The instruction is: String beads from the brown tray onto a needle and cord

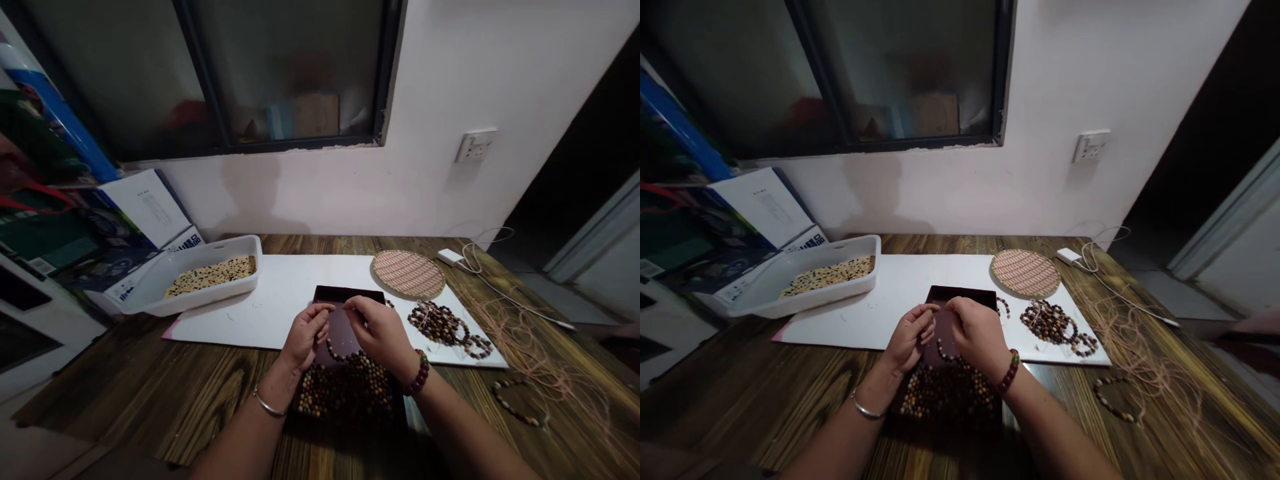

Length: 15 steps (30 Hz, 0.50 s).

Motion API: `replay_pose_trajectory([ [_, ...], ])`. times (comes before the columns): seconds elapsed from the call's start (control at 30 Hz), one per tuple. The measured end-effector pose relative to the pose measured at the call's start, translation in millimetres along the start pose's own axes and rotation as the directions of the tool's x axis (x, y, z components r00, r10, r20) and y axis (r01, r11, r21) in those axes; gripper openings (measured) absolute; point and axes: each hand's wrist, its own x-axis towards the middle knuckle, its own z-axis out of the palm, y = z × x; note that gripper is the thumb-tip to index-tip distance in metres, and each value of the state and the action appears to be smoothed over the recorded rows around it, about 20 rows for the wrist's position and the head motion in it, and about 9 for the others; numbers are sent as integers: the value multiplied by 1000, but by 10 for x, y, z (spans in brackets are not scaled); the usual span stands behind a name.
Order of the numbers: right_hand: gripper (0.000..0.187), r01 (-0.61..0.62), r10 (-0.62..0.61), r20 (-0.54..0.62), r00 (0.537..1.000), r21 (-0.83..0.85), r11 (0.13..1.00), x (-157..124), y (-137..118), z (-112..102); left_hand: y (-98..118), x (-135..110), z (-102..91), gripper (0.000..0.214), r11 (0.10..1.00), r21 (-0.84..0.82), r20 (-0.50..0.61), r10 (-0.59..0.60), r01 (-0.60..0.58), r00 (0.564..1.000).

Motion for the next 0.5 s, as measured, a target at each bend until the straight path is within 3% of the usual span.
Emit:
replay_pose_trajectory([
  [0.5, 17, 17, -12, 66, 998, -70, 997, -50, 0, 5, -8, -1, -8, 31, 1000, 14, 17, -7, 6, 1000],
])
